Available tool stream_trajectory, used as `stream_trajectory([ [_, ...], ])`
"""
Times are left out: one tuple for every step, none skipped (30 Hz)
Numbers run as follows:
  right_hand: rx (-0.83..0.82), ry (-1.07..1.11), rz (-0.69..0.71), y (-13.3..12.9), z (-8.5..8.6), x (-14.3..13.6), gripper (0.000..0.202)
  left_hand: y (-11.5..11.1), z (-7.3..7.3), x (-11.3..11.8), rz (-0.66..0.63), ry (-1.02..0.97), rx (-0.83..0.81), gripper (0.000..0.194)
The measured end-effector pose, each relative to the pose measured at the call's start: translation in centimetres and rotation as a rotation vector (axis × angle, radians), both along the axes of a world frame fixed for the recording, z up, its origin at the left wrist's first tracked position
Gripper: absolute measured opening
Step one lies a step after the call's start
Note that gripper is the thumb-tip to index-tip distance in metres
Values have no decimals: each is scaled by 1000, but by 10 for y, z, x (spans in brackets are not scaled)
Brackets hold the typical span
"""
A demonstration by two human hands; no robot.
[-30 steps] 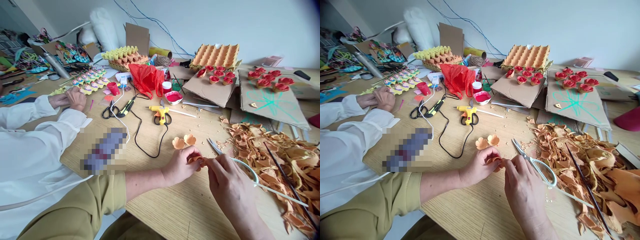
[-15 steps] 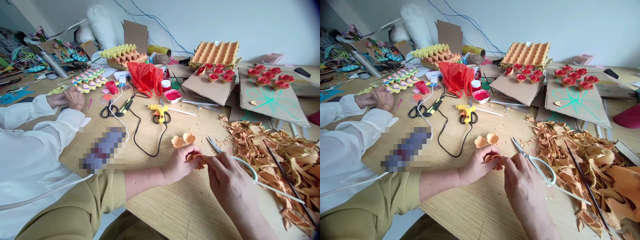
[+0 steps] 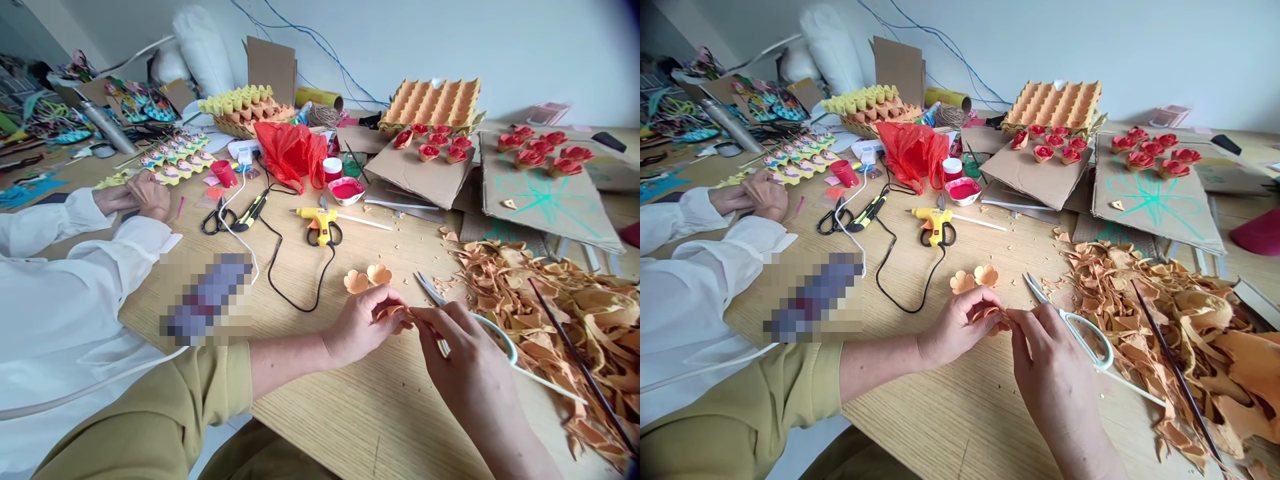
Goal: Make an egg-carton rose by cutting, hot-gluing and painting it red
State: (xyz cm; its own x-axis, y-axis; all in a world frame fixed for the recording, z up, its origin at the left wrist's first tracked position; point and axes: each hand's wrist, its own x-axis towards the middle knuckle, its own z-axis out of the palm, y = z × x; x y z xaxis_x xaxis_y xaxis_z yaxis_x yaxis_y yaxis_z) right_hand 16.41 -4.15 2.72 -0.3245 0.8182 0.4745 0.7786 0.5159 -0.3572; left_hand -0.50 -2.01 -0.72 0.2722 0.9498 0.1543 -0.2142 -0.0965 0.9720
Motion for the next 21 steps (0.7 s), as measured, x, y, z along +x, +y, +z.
stream_trajectory([
  [5, -8, 0, 0, 0, 0, 18, 0, -1, 0, 4, 15, 5, 24],
  [13, -21, -3, -1, 0, 0, 19, 0, -2, 0, 7, 27, 5, 24],
  [25, -42, -8, -1, 0, -1, 20, 0, -3, 0, 10, 35, 1, 25],
  [42, -68, -12, -1, 0, -1, 20, 0, -3, 0, 10, 35, -7, 25],
  [63, -101, -11, -2, 0, 0, 21, 0, -3, 0, 7, 24, -18, 26],
  [88, -138, -3, -2, 1, 0, 22, 0, -3, 0, -1, 7, -31, 26],
  [113, -180, 10, -2, 1, 0, 22, -1, -3, 1, -13, -11, -47, 27],
  [132, -218, 26, -2, 1, 1, 22, -1, -3, 1, -25, -28, -62, 28],
  [139, -241, 39, -2, 2, 1, 22, -1, -2, 1, -35, -41, -75, 28],
  [133, -242, 45, -2, 2, 1, 22, -1, -1, 1, -41, -53, -82, 27],
  [114, -221, 40, -2, 2, 1, 21, 0, -1, 0, -40, -60, -80, 26],
  [87, -180, 28, -2, 2, 0, 20, 0, 0, 0, -34, -64, -69, 25],
  [57, -133, 16, -1, 2, 0, 19, 0, 1, 0, -24, -63, -50, 24],
  [34, -89, 6, -1, 2, -1, 19, 1, 2, 0, -15, -63, -29, 22],
  [17, -57, -2, -1, 2, -1, 18, 1, 3, 0, -6, -62, -12, 22],
  [9, -40, -5, -1, 2, -2, 18, 1, 3, -1, -1, -58, 2, 21],
  [8, -32, -4, 0, 2, -2, 17, 1, 4, -1, 0, -50, 11, 21],
  [12, -29, -2, 0, 2, -2, 16, 1, 5, -1, 1, -38, 15, 21],
  [14, -30, 1, 0, 2, -3, 16, 1, 5, -1, 0, -23, 15, 21],
  [19, -33, 3, 0, 2, -3, 15, 0, 5, -1, -3, -10, 10, 21],
  [24, -40, 5, 0, 3, -3, 16, 0, 5, -1, -8, 1, 1, 22],
])
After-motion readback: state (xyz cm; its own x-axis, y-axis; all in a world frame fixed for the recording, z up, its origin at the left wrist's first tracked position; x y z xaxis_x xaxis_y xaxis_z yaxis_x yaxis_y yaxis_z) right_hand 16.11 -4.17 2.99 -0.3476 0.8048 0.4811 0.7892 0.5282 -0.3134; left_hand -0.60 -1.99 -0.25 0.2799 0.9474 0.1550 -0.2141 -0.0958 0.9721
